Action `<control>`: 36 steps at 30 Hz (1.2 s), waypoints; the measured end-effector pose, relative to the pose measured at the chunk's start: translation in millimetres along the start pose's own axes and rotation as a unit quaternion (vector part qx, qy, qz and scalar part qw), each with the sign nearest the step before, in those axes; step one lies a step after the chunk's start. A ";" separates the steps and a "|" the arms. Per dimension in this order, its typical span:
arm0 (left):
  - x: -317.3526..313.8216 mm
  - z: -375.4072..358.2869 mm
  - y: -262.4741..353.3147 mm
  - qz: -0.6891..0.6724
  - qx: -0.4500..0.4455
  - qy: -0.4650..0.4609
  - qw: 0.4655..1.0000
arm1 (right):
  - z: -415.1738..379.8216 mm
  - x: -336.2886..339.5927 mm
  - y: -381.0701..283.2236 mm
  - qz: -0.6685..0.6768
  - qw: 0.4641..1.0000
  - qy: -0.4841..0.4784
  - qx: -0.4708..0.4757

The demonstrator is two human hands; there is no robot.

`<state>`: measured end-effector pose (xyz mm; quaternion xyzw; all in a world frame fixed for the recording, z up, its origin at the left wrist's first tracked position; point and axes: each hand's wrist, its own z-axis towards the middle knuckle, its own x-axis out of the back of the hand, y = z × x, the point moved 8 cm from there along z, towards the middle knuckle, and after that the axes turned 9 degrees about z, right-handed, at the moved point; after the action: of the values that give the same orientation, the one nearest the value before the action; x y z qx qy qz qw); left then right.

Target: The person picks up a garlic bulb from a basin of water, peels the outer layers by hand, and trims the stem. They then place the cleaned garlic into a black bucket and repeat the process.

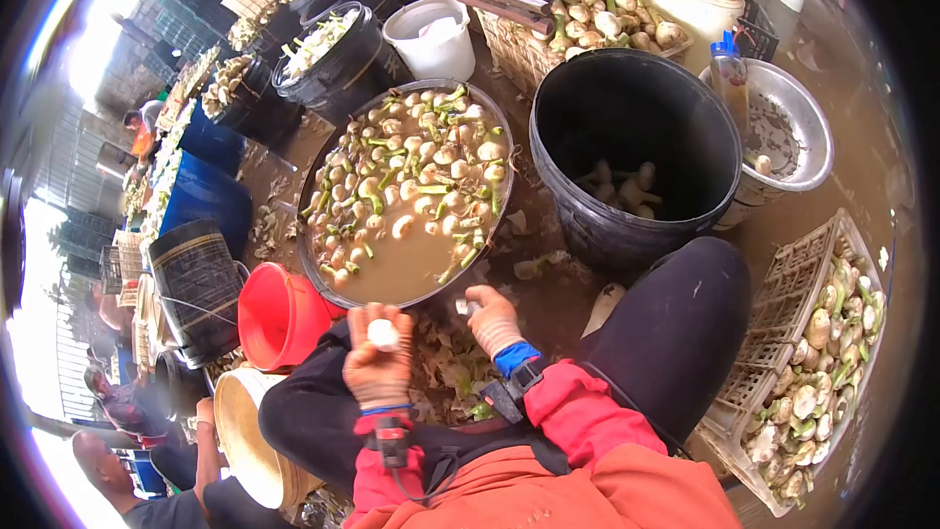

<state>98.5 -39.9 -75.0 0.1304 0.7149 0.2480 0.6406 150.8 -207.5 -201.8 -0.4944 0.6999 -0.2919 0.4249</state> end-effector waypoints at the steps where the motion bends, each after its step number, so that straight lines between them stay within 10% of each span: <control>1: 15.5 13.2 28.1 0.024 -0.057 0.000 0.998 | -6.6 -8.7 -1.4 -0.077 0.996 -0.043 -0.017; 4: 51.5 33.0 123.0 -0.085 -0.263 0.161 0.947 | -11.3 -33.0 37.4 -0.167 0.960 -0.211 -0.080; 8: 28.7 85.3 115.0 0.016 -0.144 0.131 0.981 | -34.2 -48.0 25.1 -0.419 0.856 -0.295 -0.068; 10: 24.9 129.5 54.3 0.094 -0.020 -0.035 0.995 | -28.8 -43.7 30.0 -0.418 0.862 -0.275 -0.076; 11: 29.8 131.9 14.7 0.207 0.056 0.054 0.975 | -20.0 -36.3 29.2 -0.360 0.902 -0.225 -0.075; 17: 72.0 156.5 -114.8 0.732 0.321 0.106 0.592 | 10.8 -3.7 31.9 -0.148 0.985 -0.054 -0.074; 22: 64.1 152.7 -120.5 0.717 0.403 0.059 0.566 | 8.2 -7.4 27.8 -0.183 0.978 -0.070 -0.075; 28: 5.3 90.3 -76.4 0.307 0.250 -0.039 0.917 | 2.8 -15.0 20.4 -0.058 0.988 -0.052 -0.136; 36: 20.5 8.8 -43.5 0.150 0.203 0.045 0.967 | -25.1 -41.3 -20.5 0.225 0.952 -0.202 -0.057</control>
<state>109.9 -64.5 -115.6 0.3521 0.7508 0.1965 0.5232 143.9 -176.0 -160.4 -0.3965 0.7078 -0.0426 0.5832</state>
